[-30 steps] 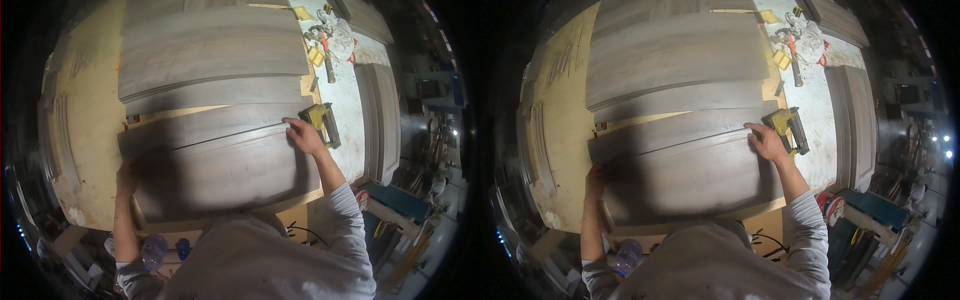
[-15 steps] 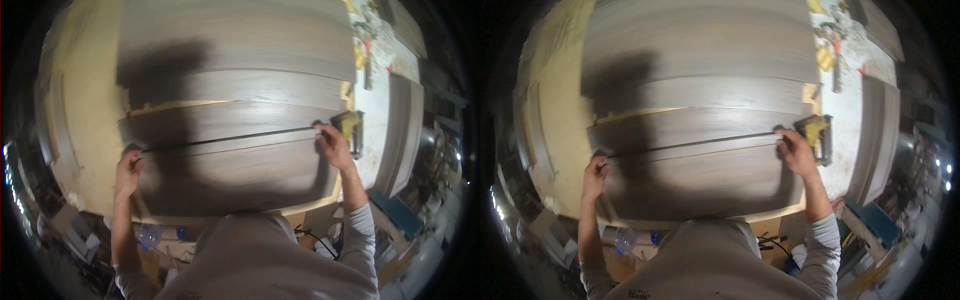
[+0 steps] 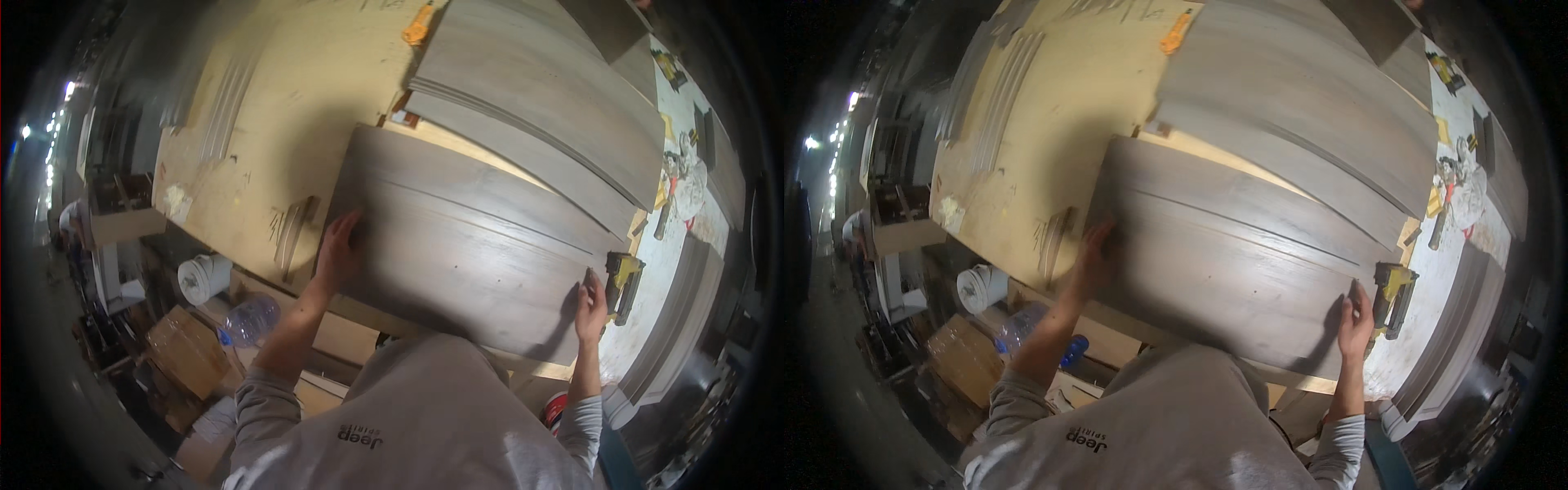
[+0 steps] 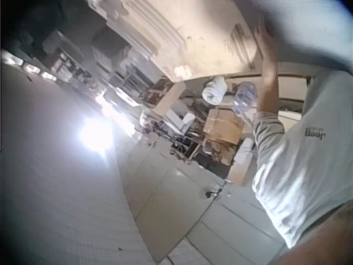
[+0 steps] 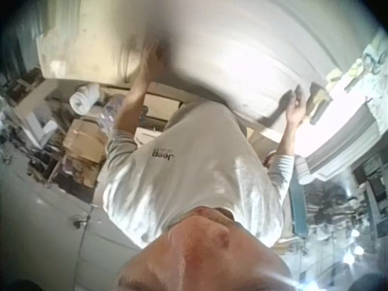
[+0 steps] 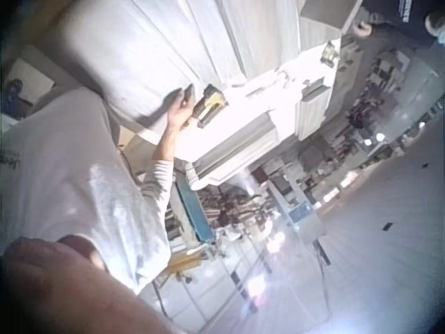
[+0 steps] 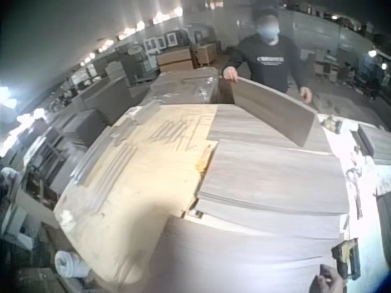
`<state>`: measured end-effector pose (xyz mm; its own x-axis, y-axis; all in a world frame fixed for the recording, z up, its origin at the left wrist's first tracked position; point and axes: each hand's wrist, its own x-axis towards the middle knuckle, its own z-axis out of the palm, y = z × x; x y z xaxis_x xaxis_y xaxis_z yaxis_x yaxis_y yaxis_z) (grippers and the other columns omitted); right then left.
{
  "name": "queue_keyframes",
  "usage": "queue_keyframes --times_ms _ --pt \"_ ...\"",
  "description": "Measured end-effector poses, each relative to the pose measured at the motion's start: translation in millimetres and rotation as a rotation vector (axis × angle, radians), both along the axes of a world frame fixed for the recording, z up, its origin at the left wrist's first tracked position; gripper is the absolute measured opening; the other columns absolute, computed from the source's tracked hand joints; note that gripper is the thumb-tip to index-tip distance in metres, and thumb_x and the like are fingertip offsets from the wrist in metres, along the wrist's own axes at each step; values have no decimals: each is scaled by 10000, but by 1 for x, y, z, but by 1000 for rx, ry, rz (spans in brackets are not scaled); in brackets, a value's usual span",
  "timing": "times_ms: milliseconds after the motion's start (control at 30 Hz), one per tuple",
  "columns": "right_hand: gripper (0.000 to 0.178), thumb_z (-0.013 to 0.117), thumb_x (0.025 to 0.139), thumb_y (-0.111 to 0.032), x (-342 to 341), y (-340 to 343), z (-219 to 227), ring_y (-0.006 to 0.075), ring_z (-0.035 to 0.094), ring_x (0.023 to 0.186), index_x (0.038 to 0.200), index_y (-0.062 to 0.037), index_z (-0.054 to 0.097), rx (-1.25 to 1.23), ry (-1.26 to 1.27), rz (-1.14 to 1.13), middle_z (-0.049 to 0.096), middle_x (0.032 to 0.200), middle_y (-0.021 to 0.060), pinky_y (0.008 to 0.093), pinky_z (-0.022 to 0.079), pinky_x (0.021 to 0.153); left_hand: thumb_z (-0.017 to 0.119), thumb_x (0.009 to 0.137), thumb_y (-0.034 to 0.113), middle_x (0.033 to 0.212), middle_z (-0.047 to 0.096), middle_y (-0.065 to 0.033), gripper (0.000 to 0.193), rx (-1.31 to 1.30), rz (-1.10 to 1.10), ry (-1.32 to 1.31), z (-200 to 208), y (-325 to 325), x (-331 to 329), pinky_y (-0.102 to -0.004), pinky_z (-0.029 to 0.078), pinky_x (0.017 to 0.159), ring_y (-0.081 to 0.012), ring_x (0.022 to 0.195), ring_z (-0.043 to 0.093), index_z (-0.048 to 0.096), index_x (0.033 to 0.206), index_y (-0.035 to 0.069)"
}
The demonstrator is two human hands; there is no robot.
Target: The person assembles wooden cabinet panels by fitting frame pieces onto the boards by hand, tapping the joints with a hammer, and fastening them with a pneumatic nail gun.
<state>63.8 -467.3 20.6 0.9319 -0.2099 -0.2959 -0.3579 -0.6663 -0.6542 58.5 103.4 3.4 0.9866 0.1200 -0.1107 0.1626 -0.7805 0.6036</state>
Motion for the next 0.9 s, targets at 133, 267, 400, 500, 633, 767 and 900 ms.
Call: queue_keyframes --times_ms 133,267,400,500,633,767,900 --pt "509 635 990 -212 -82 6 -2 304 565 1278 1432 20 531 83 16 43 563 1419 202 416 464 1048 738 826 111 1397 538 -173 651 -11 -66 1 14 5 -67 -489 456 1069 -406 1286 505 522 1440 94" --pt "532 670 943 -188 -144 17 10 356 531 1315 1414 19 535 -52 -102 253 537 1417 242 441 437 1082 778 802 119 1385 522 -166 663 -2 -173 -24 17 14 -106 -475 469 1051 -403 1245 520 538 1420 91" --pt "482 652 900 -2 -168 16 -6 351 613 1150 1377 -45 591 -140 -248 244 588 1287 228 386 496 981 776 817 106 1317 559 -152 589 32 -178 -68 5 17 -109 -462 495 1002 -388 1185 550 582 1373 89" --pt "507 655 848 78 -156 24 0 306 627 933 1329 -82 635 -183 -165 151 619 1094 158 370 523 865 765 827 88 1266 587 -133 532 3 -225 -141 0 22 -104 -444 510 972 -358 1147 574 616 1337 87" --pt "536 692 776 89 -152 19 2 303 596 812 1280 -94 668 -285 -188 164 600 922 122 386 521 789 771 816 82 1190 625 -164 482 -19 -230 -166 5 20 -107 -421 496 977 -357 1131 589 658 1283 39" --pt "508 695 782 68 -161 14 0 320 639 873 1256 -111 678 -267 -283 164 637 948 143 398 530 788 776 822 102 1196 638 -168 483 34 -277 -184 -9 23 -107 -425 495 989 -361 1128 604 659 1286 41" --pt "455 710 799 22 -152 13 -4 348 666 898 1227 -129 684 -228 -259 154 672 993 139 422 542 790 768 822 108 1216 631 -164 538 124 -306 -167 -29 35 -109 -437 488 1001 -354 1167 583 632 1342 77"
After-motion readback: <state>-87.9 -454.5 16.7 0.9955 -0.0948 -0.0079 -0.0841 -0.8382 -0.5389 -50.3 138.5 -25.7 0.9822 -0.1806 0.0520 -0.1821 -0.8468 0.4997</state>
